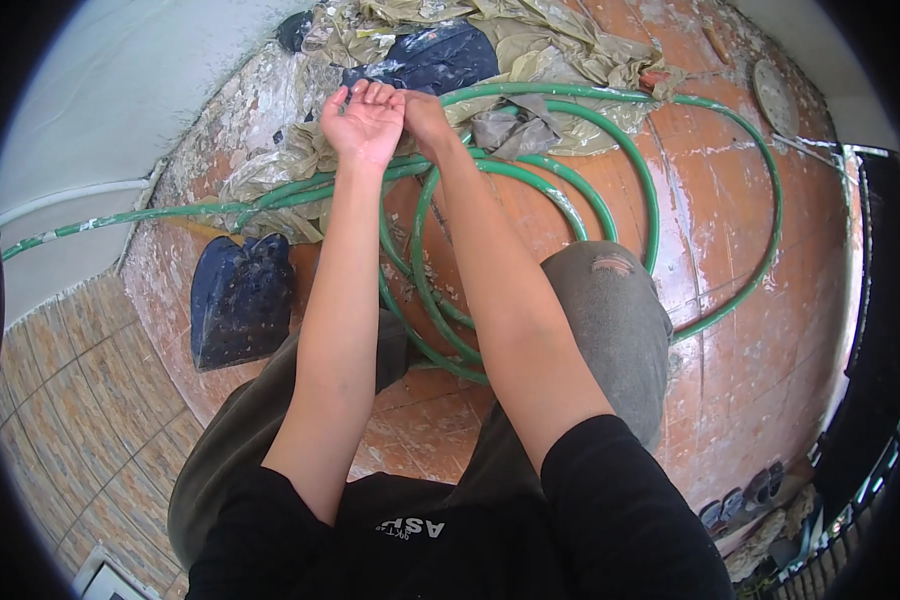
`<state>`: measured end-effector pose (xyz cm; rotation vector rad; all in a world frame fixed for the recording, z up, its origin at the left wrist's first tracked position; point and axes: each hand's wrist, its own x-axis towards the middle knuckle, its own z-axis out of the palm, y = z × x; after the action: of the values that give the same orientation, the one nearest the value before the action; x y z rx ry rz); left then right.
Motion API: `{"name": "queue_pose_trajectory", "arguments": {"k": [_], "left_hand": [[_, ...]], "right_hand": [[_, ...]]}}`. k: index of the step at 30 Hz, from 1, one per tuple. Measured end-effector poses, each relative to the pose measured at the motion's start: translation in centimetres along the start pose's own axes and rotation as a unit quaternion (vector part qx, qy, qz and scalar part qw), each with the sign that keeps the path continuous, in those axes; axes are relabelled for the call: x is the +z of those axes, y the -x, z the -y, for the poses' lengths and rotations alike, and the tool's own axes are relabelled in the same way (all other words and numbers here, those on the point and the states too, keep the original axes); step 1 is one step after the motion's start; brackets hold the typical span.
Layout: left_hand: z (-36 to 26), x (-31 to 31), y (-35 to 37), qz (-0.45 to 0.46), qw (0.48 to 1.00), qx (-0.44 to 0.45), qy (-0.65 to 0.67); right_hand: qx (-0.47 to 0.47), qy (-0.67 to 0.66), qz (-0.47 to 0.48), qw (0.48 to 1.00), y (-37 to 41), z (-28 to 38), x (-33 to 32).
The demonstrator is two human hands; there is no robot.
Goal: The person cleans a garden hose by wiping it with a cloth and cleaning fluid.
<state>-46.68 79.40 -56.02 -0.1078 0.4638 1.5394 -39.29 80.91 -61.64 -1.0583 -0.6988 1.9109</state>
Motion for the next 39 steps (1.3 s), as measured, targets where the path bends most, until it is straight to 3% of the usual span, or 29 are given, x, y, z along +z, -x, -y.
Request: {"name": "queue_pose_trajectory", "arguments": {"k": [4,13,17,20,22,24,26,28,29,30,32,33,36,37,38,39], "left_hand": [[-1.2,0.6,0.3,0.028,0.999,0.003,0.022],[-1.6,1.4,0.7,0.078,0.997,-0.021,0.019],[-1.2,1.4,1.4,0.076,0.997,-0.018,0.008],[-0.1,0.9,2.7,-0.003,0.998,0.037,-0.051],[1.1,-0.8,4.1,-0.031,0.999,0.020,-0.022],[2.5,-2.8,4.9,-0.027,1.000,-0.007,-0.004],[3.6,-4.7,4.9,-0.024,0.999,-0.035,0.016],[4.5,-6.5,3.7,-0.029,0.996,-0.073,-0.036],[4.4,-7.3,2.9,0.114,0.985,-0.129,0.005],[4.8,-8.1,2.1,0.113,0.985,-0.129,0.007],[5.4,-5.9,1.3,-0.030,0.985,-0.039,-0.167],[5.4,-5.0,1.0,-0.028,0.985,-0.038,-0.167],[5.5,-4.3,-0.4,-0.003,0.989,0.004,-0.145],[5.2,-4.1,-0.8,0.142,0.987,-0.071,0.035],[5.0,-4.1,-1.1,0.278,0.926,-0.142,0.213],[4.9,-4.1,-1.2,0.279,0.925,-0.142,0.213]], "right_hand": [[0.084,-0.100,-0.017,0.991,0.4,1.1,0.3],[0.096,-0.125,0.028,0.987,1.0,1.1,0.2],[0.097,-0.102,0.047,0.989,1.6,2.1,0.2],[0.105,-0.103,0.071,0.987,1.2,2.1,-0.2],[0.099,-0.087,0.113,0.985,1.0,2.5,-0.6],[0.136,0.025,0.144,0.980,1.5,4.0,-0.7],[0.120,0.075,0.131,0.981,1.8,5.2,0.0],[0.093,0.172,0.160,0.968,2.5,6.6,0.6],[0.109,0.197,0.165,0.960,2.8,7.4,0.8],[0.110,0.198,0.164,0.960,3.1,8.0,1.0],[0.132,0.238,0.235,0.933,3.9,9.4,1.5],[0.153,0.259,0.240,0.923,4.6,10.4,1.7],[0.117,0.347,0.279,0.888,4.6,11.4,1.8],[0.116,0.348,0.278,0.888,4.6,11.7,1.7],[0.104,0.369,0.280,0.880,4.7,12.1,1.8],[0.092,0.389,0.282,0.872,4.7,12.4,1.8]]}}
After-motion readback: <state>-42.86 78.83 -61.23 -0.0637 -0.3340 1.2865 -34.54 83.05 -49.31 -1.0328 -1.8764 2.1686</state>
